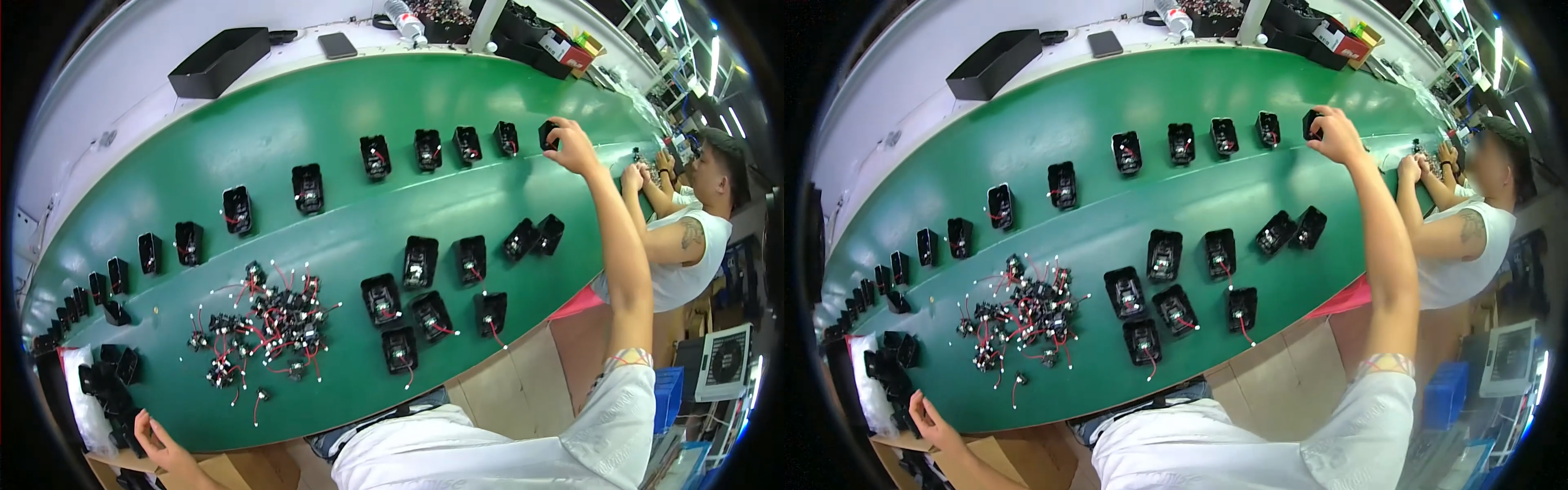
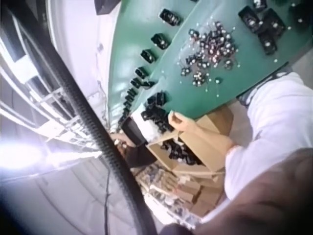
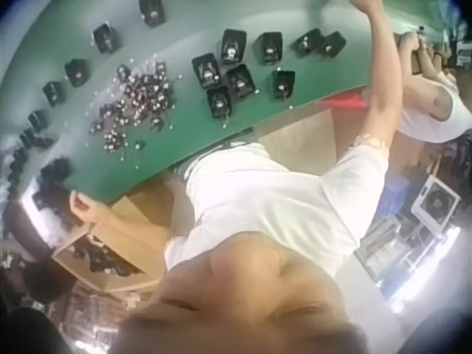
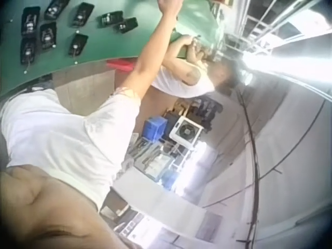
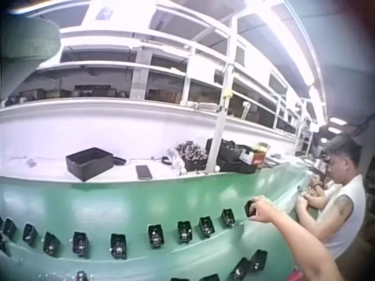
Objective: The person assembles electronic components and wires into plastic housings by hand, taking parts from cardboard boxes and fitting them together.
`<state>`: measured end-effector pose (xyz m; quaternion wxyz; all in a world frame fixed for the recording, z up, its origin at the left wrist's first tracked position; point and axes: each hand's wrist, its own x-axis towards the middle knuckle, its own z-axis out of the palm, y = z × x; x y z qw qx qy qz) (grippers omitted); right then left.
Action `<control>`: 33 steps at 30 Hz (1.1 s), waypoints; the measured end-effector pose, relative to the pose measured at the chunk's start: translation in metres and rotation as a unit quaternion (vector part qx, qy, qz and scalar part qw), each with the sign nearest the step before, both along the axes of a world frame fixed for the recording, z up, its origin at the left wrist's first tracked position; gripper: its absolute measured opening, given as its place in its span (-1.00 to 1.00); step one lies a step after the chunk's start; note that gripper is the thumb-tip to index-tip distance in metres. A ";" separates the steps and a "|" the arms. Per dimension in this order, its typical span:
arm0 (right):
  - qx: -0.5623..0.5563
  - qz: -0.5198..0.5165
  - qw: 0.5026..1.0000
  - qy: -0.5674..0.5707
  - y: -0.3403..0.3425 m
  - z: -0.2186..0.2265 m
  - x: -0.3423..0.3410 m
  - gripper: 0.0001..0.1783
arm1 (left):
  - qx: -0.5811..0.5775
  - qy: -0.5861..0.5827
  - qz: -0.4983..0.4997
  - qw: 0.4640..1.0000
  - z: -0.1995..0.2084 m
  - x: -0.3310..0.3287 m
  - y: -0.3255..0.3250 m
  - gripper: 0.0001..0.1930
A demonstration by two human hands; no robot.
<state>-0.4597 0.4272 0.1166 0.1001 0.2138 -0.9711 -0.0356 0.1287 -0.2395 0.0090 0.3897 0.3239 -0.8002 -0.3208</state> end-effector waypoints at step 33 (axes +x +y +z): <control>-0.262 0.341 0.888 -0.160 -0.214 0.036 0.297 -0.69 | -0.228 -0.280 0.143 0.922 0.001 -0.014 -0.002 -0.58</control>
